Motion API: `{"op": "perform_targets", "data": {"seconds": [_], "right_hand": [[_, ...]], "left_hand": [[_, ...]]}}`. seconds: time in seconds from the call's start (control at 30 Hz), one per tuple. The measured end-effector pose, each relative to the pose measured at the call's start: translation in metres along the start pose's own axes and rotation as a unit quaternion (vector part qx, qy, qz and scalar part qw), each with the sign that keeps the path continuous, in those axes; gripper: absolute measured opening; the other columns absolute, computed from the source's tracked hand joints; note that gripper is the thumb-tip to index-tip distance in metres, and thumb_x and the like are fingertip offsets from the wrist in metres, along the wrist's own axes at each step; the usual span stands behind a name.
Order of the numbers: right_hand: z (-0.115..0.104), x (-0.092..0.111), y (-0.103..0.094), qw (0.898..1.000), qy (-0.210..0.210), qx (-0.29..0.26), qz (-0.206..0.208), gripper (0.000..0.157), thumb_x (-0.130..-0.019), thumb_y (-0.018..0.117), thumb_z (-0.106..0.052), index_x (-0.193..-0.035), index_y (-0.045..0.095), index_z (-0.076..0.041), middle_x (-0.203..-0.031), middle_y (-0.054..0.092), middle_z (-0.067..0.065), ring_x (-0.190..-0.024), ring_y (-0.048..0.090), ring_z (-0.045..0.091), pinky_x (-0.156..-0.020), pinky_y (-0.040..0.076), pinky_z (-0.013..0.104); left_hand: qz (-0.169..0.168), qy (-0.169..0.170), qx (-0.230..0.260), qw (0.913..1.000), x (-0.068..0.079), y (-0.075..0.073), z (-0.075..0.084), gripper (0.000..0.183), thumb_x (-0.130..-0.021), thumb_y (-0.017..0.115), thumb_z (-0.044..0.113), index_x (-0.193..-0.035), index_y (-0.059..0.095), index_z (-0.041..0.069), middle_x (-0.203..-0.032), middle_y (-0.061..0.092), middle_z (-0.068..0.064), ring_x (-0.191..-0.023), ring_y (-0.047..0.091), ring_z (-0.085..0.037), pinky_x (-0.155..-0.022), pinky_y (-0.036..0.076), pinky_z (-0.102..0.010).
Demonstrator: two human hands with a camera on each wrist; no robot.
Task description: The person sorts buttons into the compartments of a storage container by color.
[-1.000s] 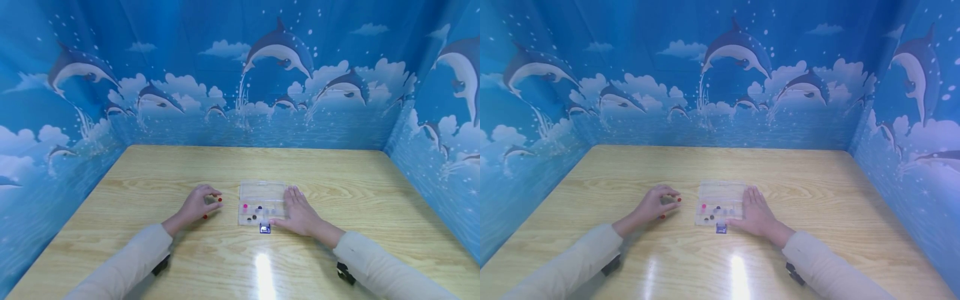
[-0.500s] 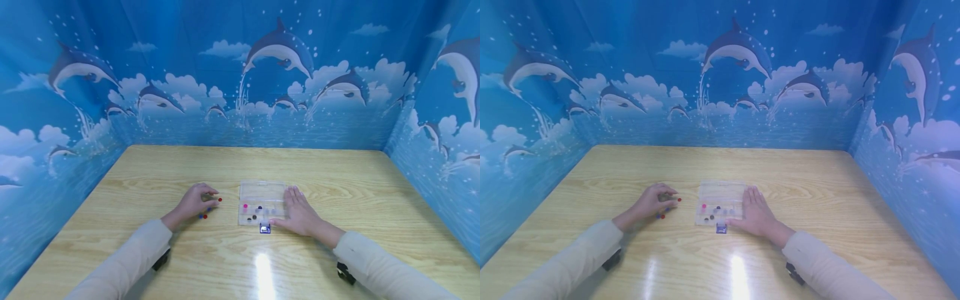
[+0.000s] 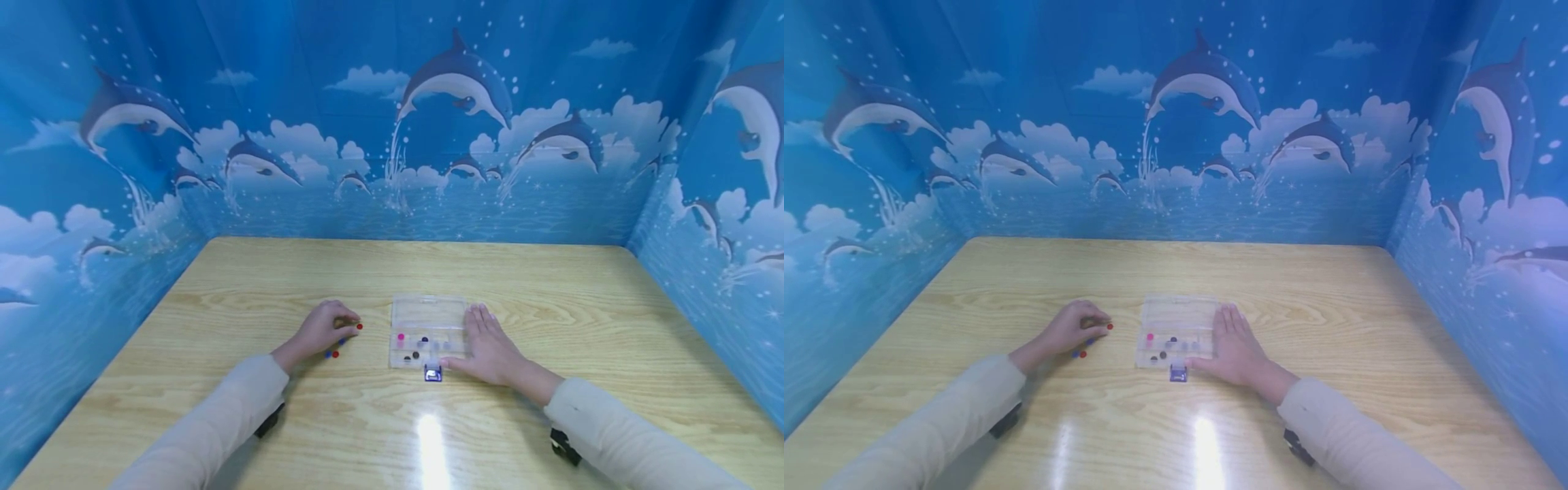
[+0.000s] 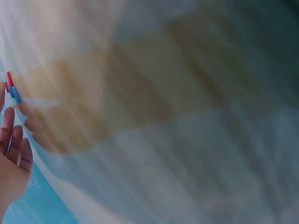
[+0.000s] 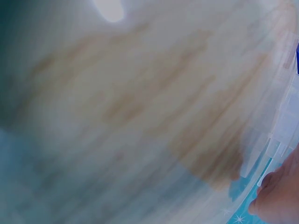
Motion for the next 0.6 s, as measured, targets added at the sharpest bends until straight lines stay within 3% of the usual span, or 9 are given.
{"op": "perform_targets", "data": {"seconds": [0.6], "right_hand": [[-0.0007,0.0002,-0.0007,1.0,-0.001,-0.002,-0.001,0.107,-0.08,0.049,-0.069,-0.141,0.018,0.013,-0.149,0.012,0.032,-0.14,0.008,0.045,-0.114,0.012,0.051]], "left_hand": [[-0.012,-0.032,-0.013,0.9993,-0.0056,0.0037,0.0028,0.008,-0.082,0.07,0.015,-0.088,0.072,0.009,-0.085,0.066,-0.001,-0.084,0.057,-0.016,-0.079,0.048,-0.035]]}}
Point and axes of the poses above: each hand's wrist, its own x-axis away from the middle knuckle, its own y-axis out of the palm, z = x × y, the point moved 8 cm from there along -x, towards the middle knuckle
